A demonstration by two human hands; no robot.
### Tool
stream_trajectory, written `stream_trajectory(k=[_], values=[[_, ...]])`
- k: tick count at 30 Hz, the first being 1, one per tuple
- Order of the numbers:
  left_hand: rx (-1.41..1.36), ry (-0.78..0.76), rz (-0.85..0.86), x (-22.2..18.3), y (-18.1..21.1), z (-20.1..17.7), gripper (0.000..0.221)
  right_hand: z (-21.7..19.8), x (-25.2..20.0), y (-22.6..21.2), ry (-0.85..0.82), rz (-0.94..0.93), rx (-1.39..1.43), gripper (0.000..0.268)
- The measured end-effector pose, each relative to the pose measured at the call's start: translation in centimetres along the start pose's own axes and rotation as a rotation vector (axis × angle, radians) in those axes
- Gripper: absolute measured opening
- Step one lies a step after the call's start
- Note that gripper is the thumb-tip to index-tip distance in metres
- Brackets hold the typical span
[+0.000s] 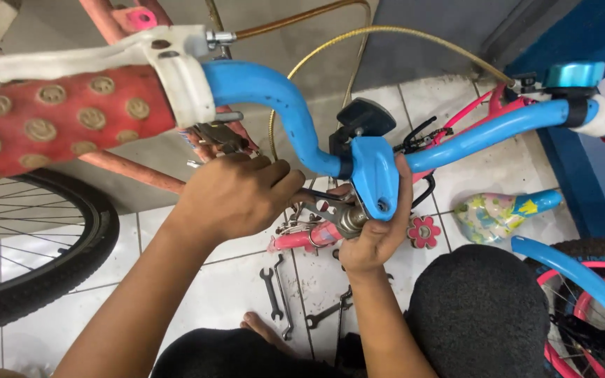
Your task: Aligning the handlebars of a child's bicycle and tightening the stem bolt using an Allen key.
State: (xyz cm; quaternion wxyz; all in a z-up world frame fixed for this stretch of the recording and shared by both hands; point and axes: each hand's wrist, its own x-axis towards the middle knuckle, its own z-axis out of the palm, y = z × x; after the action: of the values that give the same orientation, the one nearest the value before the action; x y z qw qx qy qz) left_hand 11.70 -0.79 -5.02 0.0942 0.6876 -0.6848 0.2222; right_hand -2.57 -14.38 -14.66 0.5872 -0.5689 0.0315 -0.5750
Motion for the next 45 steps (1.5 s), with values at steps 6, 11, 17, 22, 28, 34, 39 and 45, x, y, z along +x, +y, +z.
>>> stream_trajectory(k=[6, 11, 17, 22, 28, 34, 39, 45], values=[[0.003, 0.045, -0.012, 0.0, -0.5, 0.6, 0.031, -0.7, 0.0, 0.0, -0.007, -0.004, -0.042, 0.086], [-0.043, -0.064, -0.078, 0.4, 0.3, -0.7, 0.031, 0.2, 0.3, -0.3, -0.015, -0.001, -0.054, 0.086], [-0.043, -0.331, -0.264, 0.5, 3.1, -3.1, 0.022, 1.3, 0.0, 0.0, 0.005, -0.016, -0.106, 0.084], [0.081, -0.387, -0.335, -0.5, 4.9, -3.0, 0.010, 1.7, 0.1, 0.1, -0.007, 0.003, -0.140, 0.081], [0.080, -0.320, -0.264, -0.7, 5.1, -2.7, 0.009, 2.1, -0.1, 0.1, 0.001, 0.006, -0.138, 0.081], [0.067, -0.242, -0.171, -0.2, 4.2, -2.2, 0.008, 1.4, 0.1, 0.1, 0.024, -0.006, -0.161, 0.082], [0.051, -0.164, -0.094, 0.2, 3.0, -2.0, 0.009, 1.0, 0.2, 0.3, 0.041, -0.026, -0.191, 0.083], [0.044, -0.079, -0.022, -0.1, 1.7, -2.7, 0.011, 1.0, -0.1, -0.1, 0.045, -0.039, -0.206, 0.083]])
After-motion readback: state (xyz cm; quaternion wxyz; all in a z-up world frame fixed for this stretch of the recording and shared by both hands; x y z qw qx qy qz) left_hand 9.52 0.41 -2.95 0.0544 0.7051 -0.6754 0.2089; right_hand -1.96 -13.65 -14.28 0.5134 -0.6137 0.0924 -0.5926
